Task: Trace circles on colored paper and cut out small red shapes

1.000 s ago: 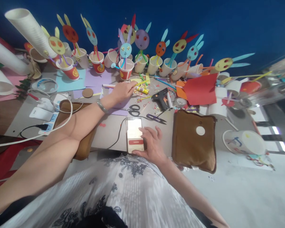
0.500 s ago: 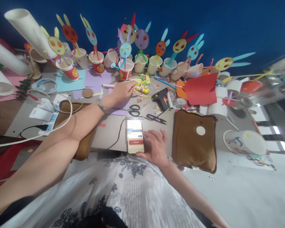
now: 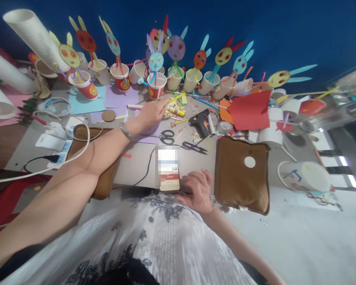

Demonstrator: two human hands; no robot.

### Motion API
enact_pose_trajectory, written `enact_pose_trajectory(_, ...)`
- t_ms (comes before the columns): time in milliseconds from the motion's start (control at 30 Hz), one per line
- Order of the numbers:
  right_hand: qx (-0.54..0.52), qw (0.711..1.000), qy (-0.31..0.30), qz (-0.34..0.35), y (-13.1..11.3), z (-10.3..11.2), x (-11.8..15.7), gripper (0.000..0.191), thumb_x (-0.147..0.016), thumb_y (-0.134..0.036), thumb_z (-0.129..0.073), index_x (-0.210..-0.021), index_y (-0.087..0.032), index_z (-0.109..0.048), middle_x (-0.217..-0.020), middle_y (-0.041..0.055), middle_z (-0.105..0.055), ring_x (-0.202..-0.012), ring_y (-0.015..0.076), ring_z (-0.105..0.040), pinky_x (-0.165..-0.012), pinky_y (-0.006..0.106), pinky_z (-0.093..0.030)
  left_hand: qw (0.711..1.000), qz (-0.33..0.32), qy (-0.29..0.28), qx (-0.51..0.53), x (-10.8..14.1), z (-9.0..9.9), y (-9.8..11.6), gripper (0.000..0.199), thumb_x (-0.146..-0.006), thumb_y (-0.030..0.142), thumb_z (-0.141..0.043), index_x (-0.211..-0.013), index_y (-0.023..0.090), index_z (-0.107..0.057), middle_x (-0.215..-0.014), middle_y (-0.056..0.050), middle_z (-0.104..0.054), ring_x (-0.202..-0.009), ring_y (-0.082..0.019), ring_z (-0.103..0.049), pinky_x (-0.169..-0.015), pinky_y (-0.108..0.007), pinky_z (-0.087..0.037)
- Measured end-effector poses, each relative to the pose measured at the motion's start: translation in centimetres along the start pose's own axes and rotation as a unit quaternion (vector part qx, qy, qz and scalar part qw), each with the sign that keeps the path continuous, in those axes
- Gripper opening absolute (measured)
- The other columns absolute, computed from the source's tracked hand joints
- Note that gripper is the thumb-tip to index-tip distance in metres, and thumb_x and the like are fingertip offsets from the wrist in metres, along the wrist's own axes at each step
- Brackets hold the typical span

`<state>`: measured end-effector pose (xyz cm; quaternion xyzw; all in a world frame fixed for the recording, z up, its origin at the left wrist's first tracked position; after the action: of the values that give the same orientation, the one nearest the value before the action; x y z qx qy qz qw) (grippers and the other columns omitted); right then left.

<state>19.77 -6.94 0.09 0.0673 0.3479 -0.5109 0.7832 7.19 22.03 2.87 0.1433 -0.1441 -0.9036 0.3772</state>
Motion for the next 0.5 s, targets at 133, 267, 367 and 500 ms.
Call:
enact_pose_trajectory(133, 0.019, 1.0, -0.008, -0.002, -0.1, -0.3, -0.2, 0.04, -0.094, -0.065, -0.049, -0.096, -0.024, -0.05, -0.092, 0.0047, -0.071, -0.091, 0.0243, -0.063, -0.105, 0.052, -0.036, 1.0, -0.005, 0.0, -0.013, 0.0, 0.1, 0.1, 0.049, -0.102, 0.024, -0.032, -0.147, 0.017, -0.047, -0.112, -0.014, -0.072, -0.097, -0.023, -0.067, -0.086, -0.034, -0.046)
enact_pose_trajectory(267, 0.035, 0.998, -0.046, 0.007, -0.3, -0.8, -0.4, 0.044, -0.094, -0.067, -0.049, -0.104, -0.024, -0.051, -0.106, 0.007, -0.073, -0.1, 0.0264, -0.063, -0.107, 0.053, -0.034, 1.0, -0.008, -0.005, -0.025, 0.0, 0.1, 0.2, 0.05, -0.101, 0.024, -0.033, -0.148, 0.017, -0.047, -0.116, -0.015, -0.072, -0.097, -0.024, -0.066, -0.086, -0.034, -0.045)
enact_pose_trajectory(367, 0.029, 0.997, -0.073, 0.015, -0.3, -1.1, -0.5, 0.047, -0.094, -0.067, -0.047, -0.111, -0.024, -0.054, -0.111, 0.0079, -0.074, -0.106, 0.0278, -0.062, -0.109, 0.053, -0.031, 1.0, -0.009, -0.002, -0.021, 0.0, 0.1, 0.1, 0.049, -0.101, 0.024, -0.033, -0.147, 0.016, -0.048, -0.114, -0.015, -0.072, -0.097, -0.023, -0.066, -0.085, -0.034, -0.046)
enact_pose_trajectory(500, 0.016, 0.995, -0.098, 0.014, -0.3, -1.4, -0.5, 0.049, -0.093, -0.066, -0.051, -0.118, -0.024, -0.056, -0.115, 0.0086, -0.073, -0.111, 0.0296, -0.06, -0.112, 0.054, -0.027, 1.0, -0.011, -0.001, -0.01, 0.1, 0.2, 0.1, 0.047, -0.102, 0.026, -0.033, -0.146, 0.018, -0.05, -0.109, -0.015, -0.073, -0.094, -0.023, -0.066, -0.083, -0.034, -0.047)
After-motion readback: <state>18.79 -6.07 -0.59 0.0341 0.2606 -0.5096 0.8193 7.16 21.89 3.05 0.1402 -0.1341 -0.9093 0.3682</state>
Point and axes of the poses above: each hand's wrist, its own x-axis away from the middle knuckle, its own z-axis out of the back of the hand, y = z × x, the point moved 4 cm from there along -x, towards the middle knuckle
